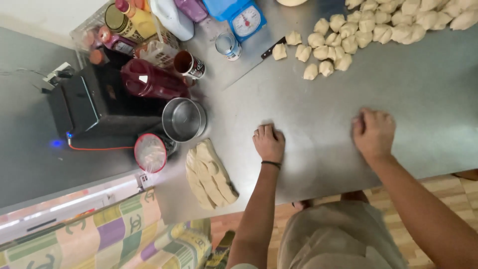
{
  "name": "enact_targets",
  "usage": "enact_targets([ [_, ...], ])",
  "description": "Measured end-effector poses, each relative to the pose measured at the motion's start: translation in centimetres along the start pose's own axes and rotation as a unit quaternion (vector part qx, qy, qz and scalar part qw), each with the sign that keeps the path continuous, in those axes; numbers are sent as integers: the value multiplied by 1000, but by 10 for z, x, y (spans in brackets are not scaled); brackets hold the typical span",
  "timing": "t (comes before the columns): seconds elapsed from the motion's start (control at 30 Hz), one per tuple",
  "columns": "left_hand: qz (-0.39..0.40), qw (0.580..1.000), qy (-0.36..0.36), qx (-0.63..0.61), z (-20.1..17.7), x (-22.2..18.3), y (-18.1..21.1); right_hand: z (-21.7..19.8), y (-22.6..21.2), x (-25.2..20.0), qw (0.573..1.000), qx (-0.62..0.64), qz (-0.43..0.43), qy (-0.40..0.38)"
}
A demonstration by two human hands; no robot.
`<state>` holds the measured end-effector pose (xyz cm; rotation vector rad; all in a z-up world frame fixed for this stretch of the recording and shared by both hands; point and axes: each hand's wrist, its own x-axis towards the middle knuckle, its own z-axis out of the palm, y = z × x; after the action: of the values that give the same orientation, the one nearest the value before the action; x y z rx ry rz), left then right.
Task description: Shaping small pieces of dough into uniform balls using both hands on a metal work surface.
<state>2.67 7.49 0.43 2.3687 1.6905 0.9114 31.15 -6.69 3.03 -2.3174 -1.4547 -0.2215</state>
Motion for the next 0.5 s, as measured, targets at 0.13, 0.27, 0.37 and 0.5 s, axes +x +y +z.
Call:
enact_targets([
  [0.13,-83,983,-156,-52,-20,-27,8,-44,14,-3,981,47,41,-182],
  [0.27,58,969,-192,-145,62,-71,69,-27,67,-11,902,248,-121,-333],
  [0.37,52,939,-251,-229,116,-31,216,-4,144,24,923,222,-135,-284],
  [0.5,113,921,-227,-297,199,-13,301,-30,258,51,952,173,-130,-218],
])
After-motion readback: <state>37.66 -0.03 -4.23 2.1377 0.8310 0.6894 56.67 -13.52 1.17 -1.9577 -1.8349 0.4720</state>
